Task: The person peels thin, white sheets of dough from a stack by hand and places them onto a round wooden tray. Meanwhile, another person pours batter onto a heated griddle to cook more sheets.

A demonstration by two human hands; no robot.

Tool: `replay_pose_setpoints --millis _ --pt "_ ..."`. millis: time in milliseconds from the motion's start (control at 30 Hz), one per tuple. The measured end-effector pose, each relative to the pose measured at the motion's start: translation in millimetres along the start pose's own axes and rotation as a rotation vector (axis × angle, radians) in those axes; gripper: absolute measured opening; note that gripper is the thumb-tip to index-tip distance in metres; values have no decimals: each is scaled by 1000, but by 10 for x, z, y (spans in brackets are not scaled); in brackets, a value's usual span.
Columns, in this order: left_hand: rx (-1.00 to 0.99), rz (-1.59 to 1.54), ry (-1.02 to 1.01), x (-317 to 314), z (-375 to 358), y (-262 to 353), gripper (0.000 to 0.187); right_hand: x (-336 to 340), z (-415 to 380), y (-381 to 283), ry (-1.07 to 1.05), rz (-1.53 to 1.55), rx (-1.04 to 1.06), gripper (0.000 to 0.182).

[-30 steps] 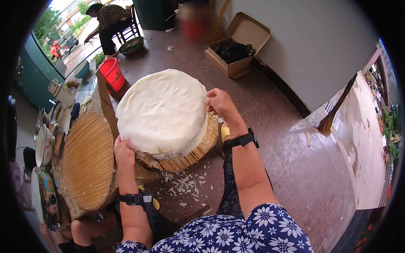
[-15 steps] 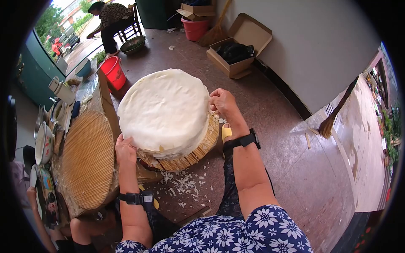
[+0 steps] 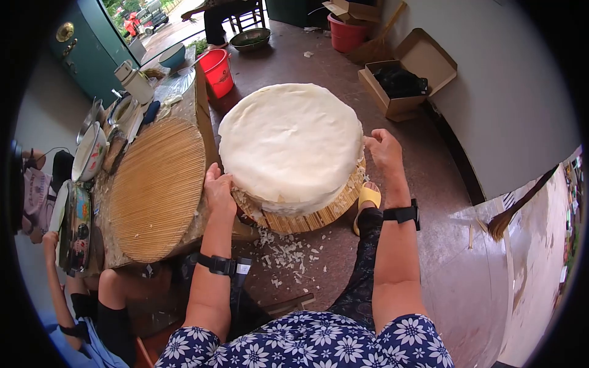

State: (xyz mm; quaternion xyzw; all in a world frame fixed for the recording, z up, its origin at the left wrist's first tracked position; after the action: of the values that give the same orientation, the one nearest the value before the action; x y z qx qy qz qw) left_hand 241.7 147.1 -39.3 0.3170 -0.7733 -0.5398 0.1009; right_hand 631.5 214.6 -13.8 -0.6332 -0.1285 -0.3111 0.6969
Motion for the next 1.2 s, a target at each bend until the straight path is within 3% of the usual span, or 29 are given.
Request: replay_pose_setpoints --millis 300,433,500,600,733,967,1033,1067,1133,1200 --pt "-70 129 -165 -104 -9 -96 66 -166 -76 -216 -134 4 -67 52" --pt "-152 78 -146 -92 49 -170 65 -184 -92 -229 -147 40 -57 52" --pt "-260 309 -40 -62 138 -214 63 -186 -102 -245 -146 25 -63 52" --pt "-176 346 -44 -61 100 -207 60 -220 -82 -202 -148 10 -64 53" --pt "-211 439 -45 -62 72 -179 57 -205 -93 -181 -169 0 -67 53" --pt "-558 806 52 -125 -180 4 53 -182 -118 -269 -170 -142 -15 54" --pt "-844 1022 65 -185 -305 81 44 -190 -111 -287 -153 -177 14 54" --pt "-843 1021 65 -188 -343 103 44 -191 -111 -295 -153 -179 15 54" --pt "-1052 1029 -212 -319 -556 122 34 -164 -131 -387 -126 -266 40 49" --pt "-1097 1029 -287 -387 -742 95 27 -171 -149 -448 -56 -325 98 45"
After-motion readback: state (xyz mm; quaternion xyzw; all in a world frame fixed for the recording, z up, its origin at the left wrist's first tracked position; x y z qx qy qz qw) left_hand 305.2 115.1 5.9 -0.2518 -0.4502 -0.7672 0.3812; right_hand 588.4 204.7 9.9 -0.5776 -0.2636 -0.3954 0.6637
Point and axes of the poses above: each hand's wrist, its own z-axis towards the middle knuckle, its own x-axis out of the back of the hand, y = z × x, the point moved 4 cm from there along z, towards the middle knuckle, and after that the axes turned 10 degrees about x, right-handed, at the moved point
